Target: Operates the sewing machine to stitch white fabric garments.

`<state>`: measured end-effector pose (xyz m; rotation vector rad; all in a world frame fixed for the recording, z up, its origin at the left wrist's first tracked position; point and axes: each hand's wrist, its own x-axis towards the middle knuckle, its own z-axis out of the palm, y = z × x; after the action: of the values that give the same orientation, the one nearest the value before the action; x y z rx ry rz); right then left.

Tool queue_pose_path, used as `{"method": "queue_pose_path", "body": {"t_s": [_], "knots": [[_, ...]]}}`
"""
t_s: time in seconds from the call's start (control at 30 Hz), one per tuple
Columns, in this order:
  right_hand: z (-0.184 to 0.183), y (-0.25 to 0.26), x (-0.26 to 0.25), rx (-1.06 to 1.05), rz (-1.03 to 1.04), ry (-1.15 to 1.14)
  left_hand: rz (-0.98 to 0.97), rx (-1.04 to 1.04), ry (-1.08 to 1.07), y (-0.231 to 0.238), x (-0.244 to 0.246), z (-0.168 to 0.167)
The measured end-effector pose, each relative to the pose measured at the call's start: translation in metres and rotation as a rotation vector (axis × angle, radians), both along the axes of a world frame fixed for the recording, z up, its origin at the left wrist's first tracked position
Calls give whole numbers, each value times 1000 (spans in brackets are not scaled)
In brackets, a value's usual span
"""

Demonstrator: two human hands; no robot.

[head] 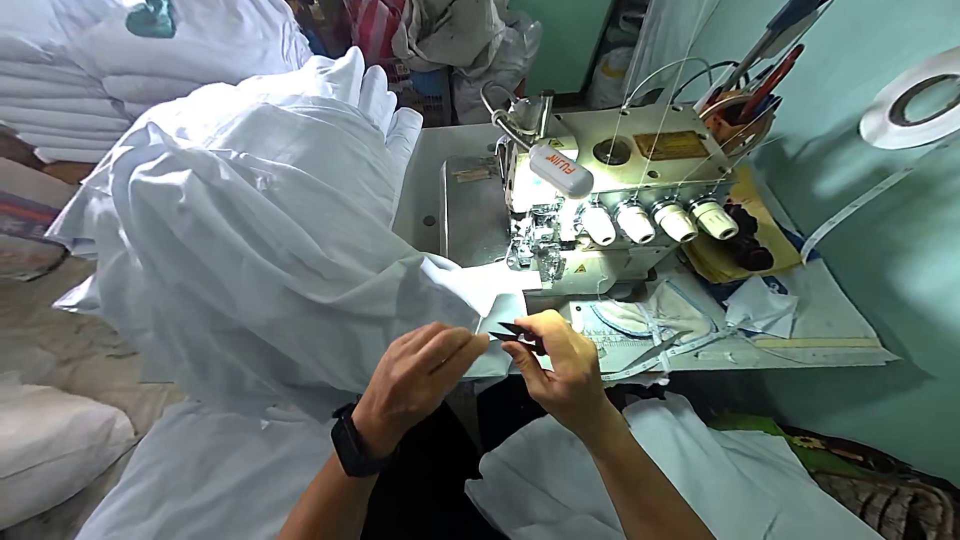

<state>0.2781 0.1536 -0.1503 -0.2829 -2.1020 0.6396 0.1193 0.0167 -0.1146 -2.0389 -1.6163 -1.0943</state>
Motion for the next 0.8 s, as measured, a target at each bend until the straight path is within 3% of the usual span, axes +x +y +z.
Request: {"method": "queue_pose_path", "body": {"t_s": [0.1, 0.2, 0.37, 0.43, 0.6, 0.8], "knots": [[-2, -6, -12, 106, -15, 80, -14, 29, -63, -3, 7, -8], [6, -8, -17, 66, 16, 89, -37, 32, -164, -5, 21, -13], [35, 22, -20, 126, -373, -269, 159, -229, -149, -3, 50, -32], [47, 23, -28, 170, -469, -449, 246, -238, -143, 9, 49, -38], [66, 16, -45, 143, -403, -633, 497, -135, -195, 39, 25, -44], [50, 22, -41, 204, -361, -539, 554, 9, -138, 52, 16, -39]]}}
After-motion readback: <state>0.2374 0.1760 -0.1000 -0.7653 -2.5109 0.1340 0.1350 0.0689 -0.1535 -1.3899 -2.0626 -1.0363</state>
